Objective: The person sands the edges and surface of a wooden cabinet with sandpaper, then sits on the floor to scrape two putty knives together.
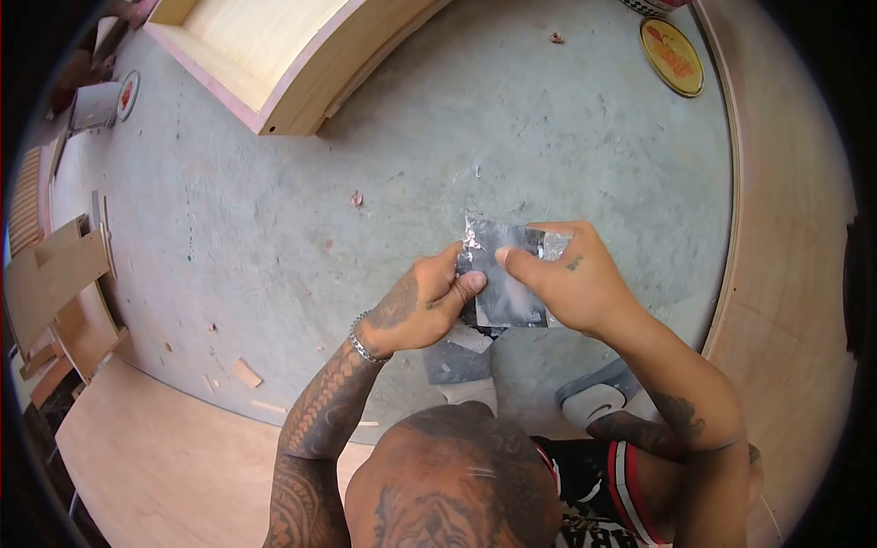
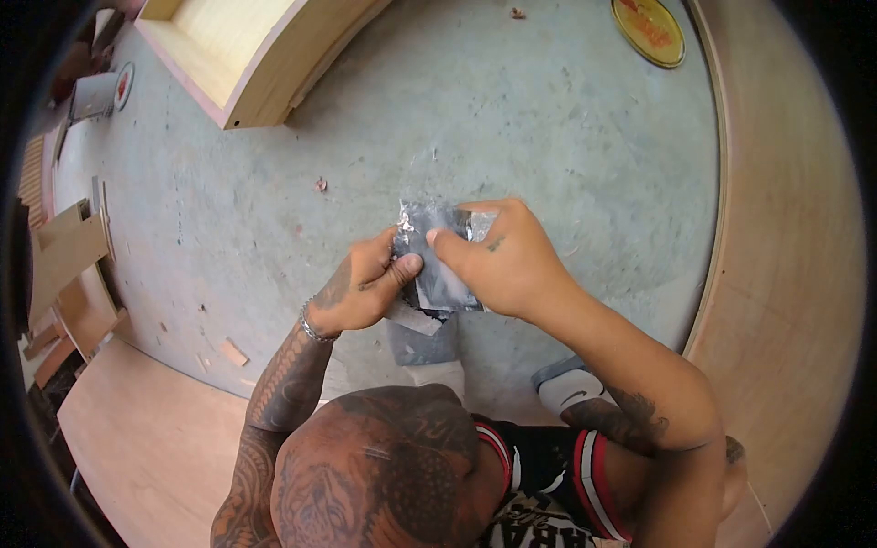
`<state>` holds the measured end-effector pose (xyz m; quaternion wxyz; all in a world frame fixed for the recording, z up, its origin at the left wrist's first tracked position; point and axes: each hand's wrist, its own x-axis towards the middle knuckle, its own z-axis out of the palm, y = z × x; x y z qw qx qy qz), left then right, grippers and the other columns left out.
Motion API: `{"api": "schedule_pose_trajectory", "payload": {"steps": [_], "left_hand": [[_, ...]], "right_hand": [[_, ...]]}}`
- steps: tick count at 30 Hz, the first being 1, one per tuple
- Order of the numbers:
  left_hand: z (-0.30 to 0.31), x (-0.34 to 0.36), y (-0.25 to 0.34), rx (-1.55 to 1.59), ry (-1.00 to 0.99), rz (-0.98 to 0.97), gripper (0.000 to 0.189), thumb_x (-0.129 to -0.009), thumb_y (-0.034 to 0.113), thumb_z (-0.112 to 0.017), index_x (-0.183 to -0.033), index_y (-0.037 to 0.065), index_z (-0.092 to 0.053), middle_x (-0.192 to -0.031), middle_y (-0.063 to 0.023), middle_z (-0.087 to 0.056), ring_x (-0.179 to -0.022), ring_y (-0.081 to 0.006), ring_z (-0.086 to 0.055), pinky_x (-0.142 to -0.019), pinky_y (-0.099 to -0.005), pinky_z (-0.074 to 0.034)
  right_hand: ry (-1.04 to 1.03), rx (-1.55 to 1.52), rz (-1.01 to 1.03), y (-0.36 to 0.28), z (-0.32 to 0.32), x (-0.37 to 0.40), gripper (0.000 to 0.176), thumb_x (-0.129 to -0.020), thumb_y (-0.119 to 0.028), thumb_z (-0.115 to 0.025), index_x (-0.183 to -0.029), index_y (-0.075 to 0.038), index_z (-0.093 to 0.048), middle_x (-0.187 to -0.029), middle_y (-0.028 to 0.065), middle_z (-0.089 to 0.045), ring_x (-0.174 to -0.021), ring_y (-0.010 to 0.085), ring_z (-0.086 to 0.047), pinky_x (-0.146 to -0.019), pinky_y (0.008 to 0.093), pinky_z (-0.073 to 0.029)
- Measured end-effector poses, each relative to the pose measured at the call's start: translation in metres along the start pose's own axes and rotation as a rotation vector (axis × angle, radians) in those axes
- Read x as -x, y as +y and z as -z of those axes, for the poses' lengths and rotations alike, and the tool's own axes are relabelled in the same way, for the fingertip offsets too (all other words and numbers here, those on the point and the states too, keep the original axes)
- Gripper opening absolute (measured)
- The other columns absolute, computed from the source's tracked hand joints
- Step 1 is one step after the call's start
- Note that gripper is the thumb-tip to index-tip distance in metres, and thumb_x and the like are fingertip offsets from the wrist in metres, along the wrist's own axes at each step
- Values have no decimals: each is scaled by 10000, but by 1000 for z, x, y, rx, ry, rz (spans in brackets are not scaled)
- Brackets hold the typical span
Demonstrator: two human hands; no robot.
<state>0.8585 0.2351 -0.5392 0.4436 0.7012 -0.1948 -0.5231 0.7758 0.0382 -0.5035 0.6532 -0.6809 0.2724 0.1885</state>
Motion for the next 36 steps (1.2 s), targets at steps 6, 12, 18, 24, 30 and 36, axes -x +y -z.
{"api": "schedule_pose_trajectory", "payload": {"steps": [6,12,18,24,30,36], "left_hand": [[-2,0,-15,-6,-164,-158,336,-1008,252,-561,-1214,-14,-564,-1003,-66,-667,-918,-133,-602,-813,-322,-506],[-13,-1,-16,377,-70,10,473,-955,184,-650,-1350,-4,-471,-1163,-68,-624,-1075,-119,-556,-933,-297,-474],[-6,-13,-16,186,-108,8,497,-919,132,-682,-1348,-16,-479,-1157,-81,-645,-1052,-127,-587,-930,-298,-483],[-22,-17,-16,239,269,68,332,-929,121,-643,-1217,-32,-584,-1042,-76,-681,-929,-132,-629,-850,-295,-516],[-5,-40,-13,18,848,-95,262,-951,170,-617,-1111,-38,-620,-954,-78,-684,-838,-133,-616,-768,-284,-505],[13,-32,-27,421,1007,-136,283,-1002,213,-553,-1050,-58,-619,-948,-80,-670,-827,-122,-602,-743,-267,-491]], "right_hand": [[-147,92,-96,-5,11,-13,213,-860,-166,-663,-938,27,-708,-636,57,-640,-589,93,-544,-547,287,-458],[-29,-118,1,23,-6,-14,287,-852,-199,-687,-965,65,-696,-663,93,-667,-602,110,-581,-562,290,-471],[106,203,-3,17,18,-18,309,-838,-235,-714,-1037,-8,-647,-633,116,-626,-573,166,-598,-565,339,-470],[566,679,504,14,20,-14,231,-886,-138,-619,-1066,-23,-529,-820,192,-658,-713,297,-655,-596,427,-503],[-32,1078,371,43,-21,20,205,-857,-89,-570,-1054,-48,-535,-975,232,-670,-800,344,-668,-602,461,-514],[-106,50,-50,8,22,-1,239,-882,-99,-608,-1112,-45,-574,-957,121,-670,-802,174,-645,-624,342,-508]]}}
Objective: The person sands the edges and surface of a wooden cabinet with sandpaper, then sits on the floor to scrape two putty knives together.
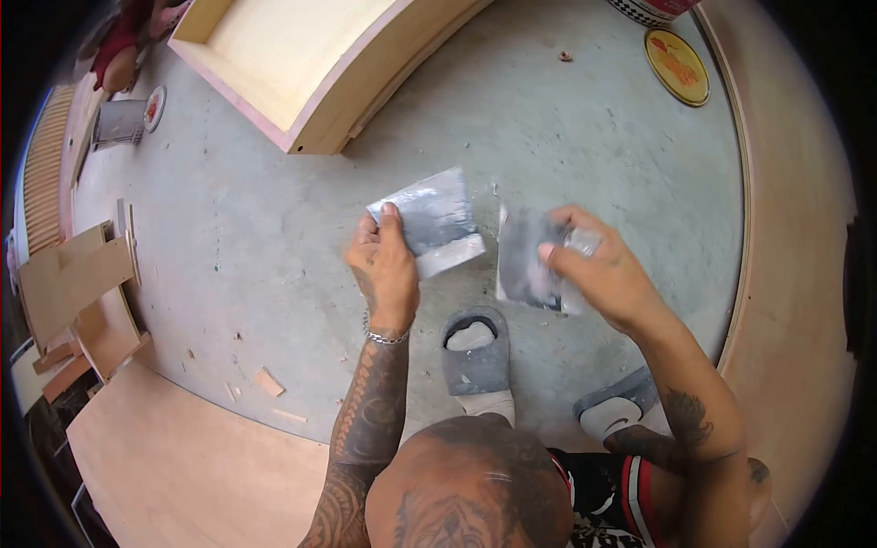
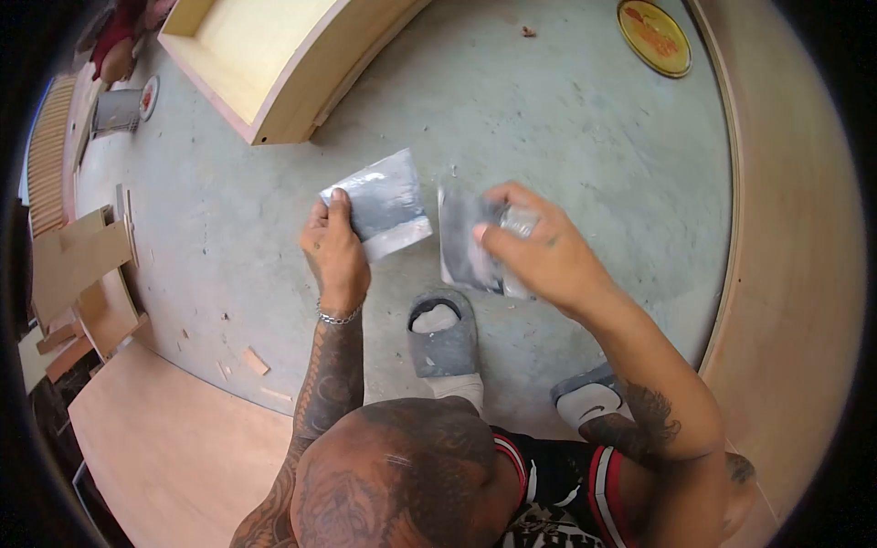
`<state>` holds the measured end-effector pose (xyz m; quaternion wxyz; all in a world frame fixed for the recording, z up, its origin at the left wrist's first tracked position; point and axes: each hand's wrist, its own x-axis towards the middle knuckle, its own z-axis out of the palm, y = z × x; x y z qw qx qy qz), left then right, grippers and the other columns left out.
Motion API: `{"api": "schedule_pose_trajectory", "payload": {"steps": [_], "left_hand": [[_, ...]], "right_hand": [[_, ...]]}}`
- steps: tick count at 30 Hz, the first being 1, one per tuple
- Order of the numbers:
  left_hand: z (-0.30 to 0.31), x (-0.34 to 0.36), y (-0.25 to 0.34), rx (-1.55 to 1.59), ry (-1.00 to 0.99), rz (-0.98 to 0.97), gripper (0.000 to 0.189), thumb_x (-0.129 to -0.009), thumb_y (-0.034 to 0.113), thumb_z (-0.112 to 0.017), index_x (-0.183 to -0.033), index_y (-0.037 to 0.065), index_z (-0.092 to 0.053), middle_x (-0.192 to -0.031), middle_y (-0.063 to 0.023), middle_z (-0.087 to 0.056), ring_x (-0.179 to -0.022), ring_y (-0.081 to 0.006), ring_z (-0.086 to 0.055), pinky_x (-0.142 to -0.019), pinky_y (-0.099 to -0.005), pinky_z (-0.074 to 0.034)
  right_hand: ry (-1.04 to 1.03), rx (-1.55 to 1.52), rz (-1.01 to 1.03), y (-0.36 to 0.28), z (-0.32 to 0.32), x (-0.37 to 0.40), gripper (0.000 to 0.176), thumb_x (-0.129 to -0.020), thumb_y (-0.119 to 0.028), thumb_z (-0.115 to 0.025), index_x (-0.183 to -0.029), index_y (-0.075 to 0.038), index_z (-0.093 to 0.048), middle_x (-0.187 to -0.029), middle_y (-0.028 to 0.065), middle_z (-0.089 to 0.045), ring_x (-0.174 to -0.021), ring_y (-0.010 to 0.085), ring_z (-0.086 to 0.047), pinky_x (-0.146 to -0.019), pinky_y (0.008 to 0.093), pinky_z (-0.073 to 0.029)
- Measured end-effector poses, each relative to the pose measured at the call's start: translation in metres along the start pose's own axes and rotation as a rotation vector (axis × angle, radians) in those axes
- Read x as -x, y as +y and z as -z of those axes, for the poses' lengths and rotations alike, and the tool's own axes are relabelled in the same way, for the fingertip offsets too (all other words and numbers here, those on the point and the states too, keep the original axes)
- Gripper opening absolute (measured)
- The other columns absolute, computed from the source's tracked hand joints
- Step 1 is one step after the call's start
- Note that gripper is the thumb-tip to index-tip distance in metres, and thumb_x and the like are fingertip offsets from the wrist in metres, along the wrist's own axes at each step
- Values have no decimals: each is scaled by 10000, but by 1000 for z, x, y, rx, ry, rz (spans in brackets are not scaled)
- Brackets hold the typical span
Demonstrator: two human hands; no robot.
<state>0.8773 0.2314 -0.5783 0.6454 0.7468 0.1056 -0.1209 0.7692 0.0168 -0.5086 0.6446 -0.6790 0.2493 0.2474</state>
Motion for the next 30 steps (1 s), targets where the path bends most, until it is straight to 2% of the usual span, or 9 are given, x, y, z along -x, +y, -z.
{"api": "schedule_pose_trajectory", "payload": {"steps": [7,9,11,12,14,22,24,27,30], "left_hand": [[-10,26,-19,829,-486,455,312,-1048,143,-420,-1260,-66,-515,-1133,-166,-653,-959,-216,-665,-874,-323,-541],[-4,25,-23,113,-270,191,316,-1041,107,-422,-1297,-46,-527,-1186,-179,-645,-953,-195,-673,-816,-324,-563],[23,3,-41,-758,12,-807,288,-1030,117,-475,-1226,-52,-602,-1121,-160,-678,-925,-158,-670,-772,-310,-561],[30,-1,-34,-752,14,-806,288,-1030,117,-475,-1226,-52,-602,-1121,-160,-678,-925,-158,-670,-772,-310,-561],[45,2,-13,-360,-133,63,232,-987,151,-571,-1069,-32,-688,-979,-125,-722,-871,-158,-676,-797,-320,-545],[3,8,0,-218,-494,-311,332,-945,209,-661,-1144,-57,-639,-1034,-107,-703,-924,-158,-661,-817,-312,-560],[-1,5,9,-195,-864,72,400,-938,155,-660,-1266,-54,-568,-1114,-112,-679,-938,-165,-661,-825,-293,-566],[-3,-1,13,-178,-891,268,416,-950,107,-625,-1313,-66,-522,-1124,-126,-667,-944,-164,-662,-811,-284,-577],[-2,5,12,-49,-827,279,388,-969,100,-586,-1303,-86,-519,-1106,-120,-671,-937,-153,-662,-780,-290,-585]], "right_hand": [[96,-533,-52,23,-7,-18,246,-899,-118,-624,-1122,-18,-595,-900,58,-660,-800,108,-613,-707,257,-477],[187,-300,58,30,4,-19,218,-896,-119,-622,-1090,-24,-594,-789,43,-651,-695,97,-607,-605,258,-455],[234,-111,113,24,12,-10,218,-890,-122,-627,-1079,-20,-588,-731,25,-629,-625,82,-569,-556,261,-427],[276,62,169,20,16,-7,218,-885,-124,-631,-1068,-16,-582,-673,8,-606,-556,67,-531,-507,265,-400],[230,109,173,9,20,1,224,-881,-123,-632,-1066,-9,-580,-661,-4,-589,-531,59,-497,-497,261,-390],[-16,126,174,0,24,0,232,-877,-129,-625,-1065,2,-591,-656,-30,-547,-544,38,-460,-496,227,-371],[-74,104,89,-7,24,2,174,-867,-111,-647,-997,5,-631,-860,15,-626,-839,78,-553,-768,249,-463],[82,248,393,22,34,-14,190,-858,-140,-650,-996,-10,-638,-710,-15,-603,-647,55,-527,-603,229,-437],[156,93,130,16,51,-9,184,-846,-138,-657,-979,-11,-650,-761,5,-630,-700,72,-555,-671,240,-462]]}}
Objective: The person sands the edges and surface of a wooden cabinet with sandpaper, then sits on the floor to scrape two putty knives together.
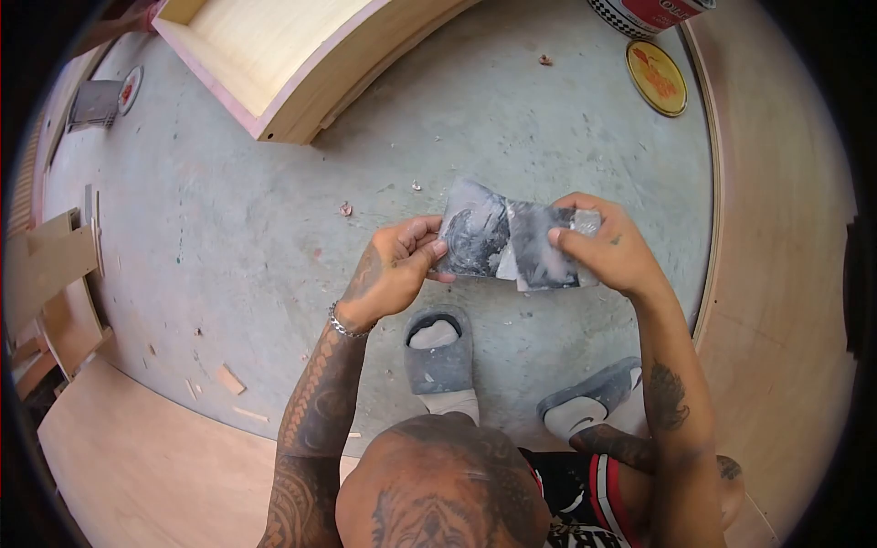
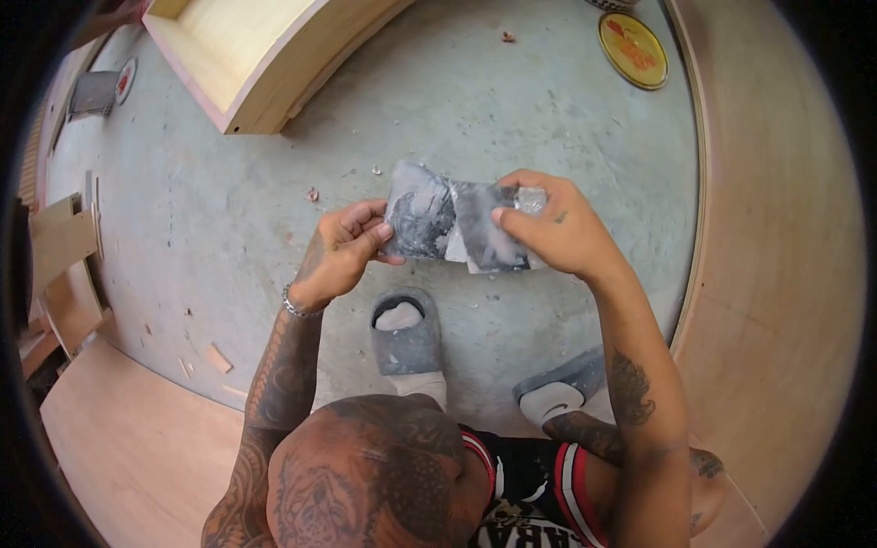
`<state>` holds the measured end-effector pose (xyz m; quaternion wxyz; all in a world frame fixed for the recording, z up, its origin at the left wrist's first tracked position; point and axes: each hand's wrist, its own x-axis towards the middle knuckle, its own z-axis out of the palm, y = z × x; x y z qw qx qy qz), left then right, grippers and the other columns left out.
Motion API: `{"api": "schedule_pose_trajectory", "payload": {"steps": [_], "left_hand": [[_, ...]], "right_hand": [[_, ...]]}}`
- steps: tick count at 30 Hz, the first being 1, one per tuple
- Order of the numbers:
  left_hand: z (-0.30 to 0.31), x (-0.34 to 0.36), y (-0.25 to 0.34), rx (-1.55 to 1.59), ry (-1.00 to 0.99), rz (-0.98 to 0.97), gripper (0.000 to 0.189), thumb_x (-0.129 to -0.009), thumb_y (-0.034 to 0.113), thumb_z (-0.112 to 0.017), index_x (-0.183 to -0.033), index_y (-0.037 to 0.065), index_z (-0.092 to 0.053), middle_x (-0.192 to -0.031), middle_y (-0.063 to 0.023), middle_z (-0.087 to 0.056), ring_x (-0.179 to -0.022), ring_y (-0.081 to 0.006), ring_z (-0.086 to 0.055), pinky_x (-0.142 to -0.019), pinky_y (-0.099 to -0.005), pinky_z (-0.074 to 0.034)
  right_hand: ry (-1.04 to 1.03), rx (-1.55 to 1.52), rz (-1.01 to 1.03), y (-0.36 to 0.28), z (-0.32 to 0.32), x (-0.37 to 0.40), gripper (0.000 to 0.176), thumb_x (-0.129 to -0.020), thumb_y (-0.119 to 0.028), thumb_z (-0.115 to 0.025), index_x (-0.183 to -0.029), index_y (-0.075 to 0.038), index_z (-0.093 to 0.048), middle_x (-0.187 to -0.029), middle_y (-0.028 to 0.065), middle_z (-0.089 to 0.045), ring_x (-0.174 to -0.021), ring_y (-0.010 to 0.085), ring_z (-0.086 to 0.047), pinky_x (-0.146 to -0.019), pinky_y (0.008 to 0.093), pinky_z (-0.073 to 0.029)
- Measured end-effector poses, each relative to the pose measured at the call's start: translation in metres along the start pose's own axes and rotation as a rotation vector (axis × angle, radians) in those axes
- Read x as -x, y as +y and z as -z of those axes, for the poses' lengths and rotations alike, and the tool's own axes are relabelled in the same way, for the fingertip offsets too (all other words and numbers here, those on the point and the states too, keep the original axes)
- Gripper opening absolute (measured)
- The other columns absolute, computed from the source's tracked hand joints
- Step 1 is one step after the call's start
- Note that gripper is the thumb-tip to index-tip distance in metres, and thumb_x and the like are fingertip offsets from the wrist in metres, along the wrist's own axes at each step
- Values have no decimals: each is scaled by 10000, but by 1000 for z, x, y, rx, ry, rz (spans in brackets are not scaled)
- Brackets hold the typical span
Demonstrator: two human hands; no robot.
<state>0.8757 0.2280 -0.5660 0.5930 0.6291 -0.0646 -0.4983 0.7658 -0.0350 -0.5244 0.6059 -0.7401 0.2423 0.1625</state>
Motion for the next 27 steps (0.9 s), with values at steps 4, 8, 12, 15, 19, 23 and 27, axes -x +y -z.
{"api": "schedule_pose_trajectory", "payload": {"steps": [4,8,12,15,19,23,27], "left_hand": [[-8,8,-3,179,-9,-54,304,-978,104,-571,-1221,-77,-584,-1055,-99,-675,-916,-147,-652,-745,-285,-579],[-14,7,-18,194,13,19,344,-987,197,-584,-1211,-64,-580,-1061,-97,-674,-896,-132,-641,-707,-291,-562],[-25,6,-24,354,236,-57,346,-1005,259,-568,-1176,-41,-586,-1035,-80,-677,-887,-135,-645,-754,-312,-547],[-28,9,-23,389,339,-156,314,-1007,240,-570,-1170,-27,-589,-1056,-81,-677,-917,-146,-649,-803,-318,-542],[-42,17,-13,172,452,-286,265,-976,218,-637,-1090,-21,-633,-964,-48,-695,-848,-84,-619,-749,-250,-509],[-51,22,3,1,499,-323,242,-930,164,-697,-1062,-29,-636,-905,-40,-706,-786,-84,-614,-688,-254,-513],[-51,26,13,19,472,-404,217,-927,147,-691,-1036,-32,-634,-872,-57,-709,-749,-86,-612,-656,-262,-512]], "right_hand": [[7,-33,-5,-10,0,1,181,-843,-134,-657,-977,-13,-652,-774,9,-630,-723,73,-559,-682,240,-461],[-28,-75,-7,-6,-13,-2,171,-852,-126,-645,-976,-10,-646,-781,9,-637,-725,79,-566,-684,248,-466],[113,-111,3,-17,-35,6,184,-864,-126,-636,-1005,-8,-646,-819,12,-654,-763,80,-576,-708,250,-468],[33,-284,-49,-20,-59,13,207,-872,-136,-638,-1035,-8,-649,-836,15,-661,-776,77,-577,-707,248,-468],[98,-339,-86,-16,-77,15,238,-882,-134,-637,-1069,11,-655,-835,22,-664,-740,73,-578,-678,248,-478],[201,-140,112,-34,-84,27,259,-882,-111,-642,-1093,39,-654,-815,27,-661,-701,56,-569,-630,239,-477],[190,-247,87,-52,-82,37,264,-891,-82,-646,-1111,63,-650,-806,35,-665,-689,43,-559,-580,228,-475]]}}
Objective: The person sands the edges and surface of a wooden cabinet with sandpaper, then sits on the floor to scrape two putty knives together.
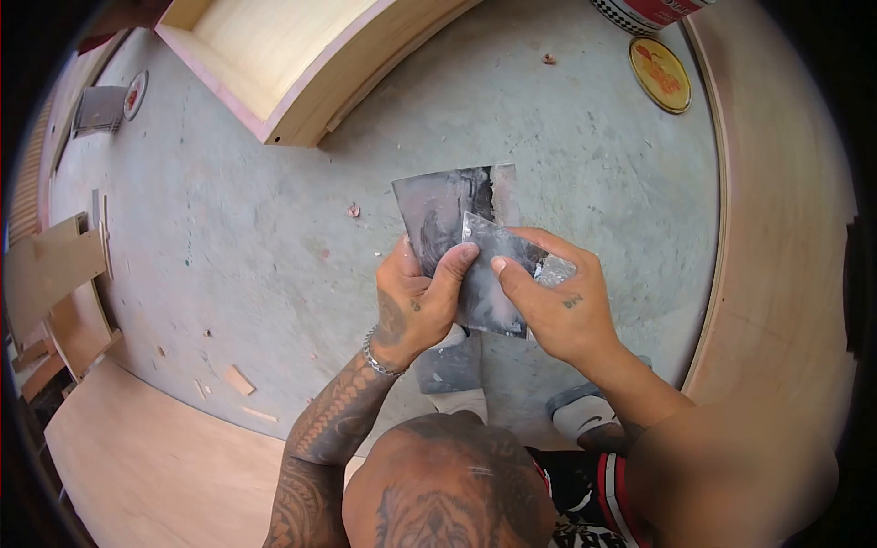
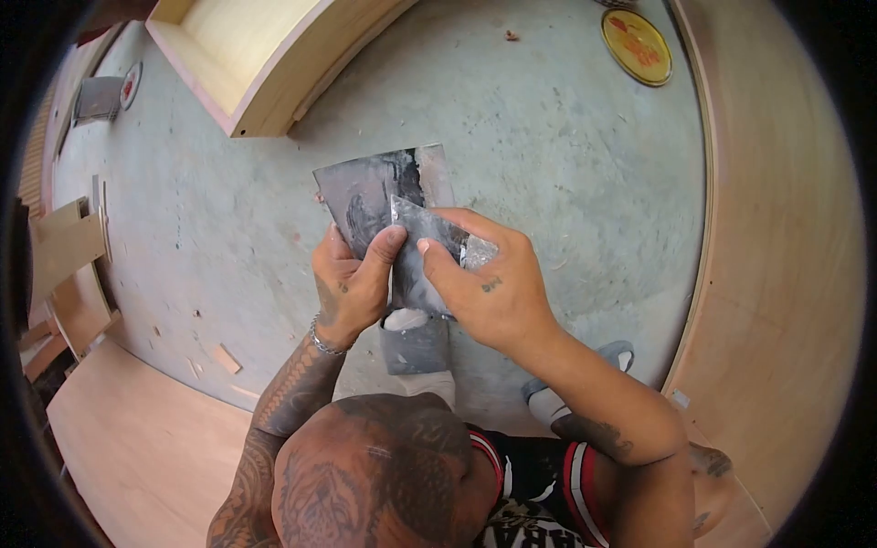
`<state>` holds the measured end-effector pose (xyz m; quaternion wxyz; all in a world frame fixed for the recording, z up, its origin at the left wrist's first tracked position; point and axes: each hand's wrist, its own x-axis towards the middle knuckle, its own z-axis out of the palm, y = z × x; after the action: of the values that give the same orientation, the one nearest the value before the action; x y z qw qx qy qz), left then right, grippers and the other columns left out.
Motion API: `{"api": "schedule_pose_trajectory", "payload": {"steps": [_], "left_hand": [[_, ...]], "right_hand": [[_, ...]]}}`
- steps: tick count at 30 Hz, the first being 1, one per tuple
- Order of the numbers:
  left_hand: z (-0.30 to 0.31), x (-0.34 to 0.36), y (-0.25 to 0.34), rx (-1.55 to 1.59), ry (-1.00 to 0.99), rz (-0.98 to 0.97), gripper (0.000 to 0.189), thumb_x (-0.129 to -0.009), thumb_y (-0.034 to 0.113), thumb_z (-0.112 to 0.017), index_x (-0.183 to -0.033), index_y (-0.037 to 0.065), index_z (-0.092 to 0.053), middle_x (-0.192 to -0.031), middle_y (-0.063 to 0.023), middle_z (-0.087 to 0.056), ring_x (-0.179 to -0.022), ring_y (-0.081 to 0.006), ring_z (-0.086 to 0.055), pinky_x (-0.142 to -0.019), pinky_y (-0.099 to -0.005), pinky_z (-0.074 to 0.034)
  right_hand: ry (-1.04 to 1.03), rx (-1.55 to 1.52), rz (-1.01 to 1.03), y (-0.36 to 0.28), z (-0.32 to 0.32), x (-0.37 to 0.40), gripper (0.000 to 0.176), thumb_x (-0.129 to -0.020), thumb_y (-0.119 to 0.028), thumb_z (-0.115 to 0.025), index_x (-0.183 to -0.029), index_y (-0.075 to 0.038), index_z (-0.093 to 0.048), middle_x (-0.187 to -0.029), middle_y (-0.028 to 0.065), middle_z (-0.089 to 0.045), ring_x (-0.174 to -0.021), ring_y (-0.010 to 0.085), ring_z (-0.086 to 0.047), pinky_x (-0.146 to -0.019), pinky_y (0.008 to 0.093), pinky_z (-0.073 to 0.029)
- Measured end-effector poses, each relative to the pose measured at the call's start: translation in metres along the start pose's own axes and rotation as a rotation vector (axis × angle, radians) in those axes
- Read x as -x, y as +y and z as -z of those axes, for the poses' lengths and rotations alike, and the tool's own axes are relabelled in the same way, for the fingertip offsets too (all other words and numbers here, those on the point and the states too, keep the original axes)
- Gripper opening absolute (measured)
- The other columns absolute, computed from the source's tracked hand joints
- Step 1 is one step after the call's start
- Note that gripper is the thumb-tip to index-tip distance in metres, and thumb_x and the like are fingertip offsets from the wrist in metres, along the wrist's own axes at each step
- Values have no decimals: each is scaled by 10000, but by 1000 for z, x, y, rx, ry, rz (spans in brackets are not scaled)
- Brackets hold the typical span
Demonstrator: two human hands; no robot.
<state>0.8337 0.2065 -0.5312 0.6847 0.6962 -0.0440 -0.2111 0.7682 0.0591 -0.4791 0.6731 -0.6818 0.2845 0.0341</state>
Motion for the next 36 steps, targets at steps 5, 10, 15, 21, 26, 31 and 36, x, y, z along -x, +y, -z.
{"api": "schedule_pose_trajectory", "payload": {"steps": [5,10,15,21,26,31,36], "left_hand": [[13,-7,7,-228,-226,-181,175,-945,124,-646,-1025,-29,-616,-771,-68,-678,-668,-101,-608,-606,-282,-503],[27,-16,22,-281,-452,-52,181,-949,133,-638,-1041,-22,-618,-770,-52,-668,-674,-107,-606,-611,-283,-504],[11,-9,10,-116,-212,208,267,-906,158,-719,-1076,-30,-636,-949,-51,-707,-862,-99,-622,-772,-251,-509],[0,-7,0,-33,-11,29,230,-925,155,-695,-1047,-32,-642,-931,-70,-713,-837,-103,-626,-746,-265,-516],[22,-8,5,-213,-191,-2,228,-940,150,-667,-1066,-37,-626,-924,-65,-704,-824,-103,-624,-733,-271,-523],[11,-9,-7,62,-158,130,233,-947,160,-669,-1079,-26,-623,-950,-58,-689,-855,-101,-618,-750,-273,-527],[-6,-3,-2,13,59,39,218,-943,164,-680,-1052,-21,-640,-946,-55,-700,-842,-97,-617,-740,-261,-516]], "right_hand": [[-32,41,156,-1,5,1,252,-899,-76,-639,-1105,67,-654,-782,44,-667,-669,45,-559,-561,233,-475],[-268,271,41,-8,24,-10,255,-881,-90,-647,-1088,58,-671,-711,50,-656,-574,38,-535,-493,261,-441],[-228,171,14,1,25,-13,268,-885,-95,-653,-1096,69,-671,-721,20,-666,-594,33,-534,-505,247,-435],[69,-62,71,12,-8,-5,260,-884,-74,-654,-1100,70,-671,-703,3,-646,-609,26,-523,-521,236,-438],[-115,15,-59,1,12,-8,266,-885,-84,-654,-1102,68,-671,-678,6,-643,-609,24,-527,-519,244,-442],[-59,90,53,8,7,-17,272,-882,-121,-663,-1074,72,-677,-632,-9,-600,-573,23,-492,-490,250,-412],[48,-86,2,15,-4,-12,274,-874,-120,-673,-1064,77,-681,-624,2,-597,-562,23,-487,-481,242,-403]]}}
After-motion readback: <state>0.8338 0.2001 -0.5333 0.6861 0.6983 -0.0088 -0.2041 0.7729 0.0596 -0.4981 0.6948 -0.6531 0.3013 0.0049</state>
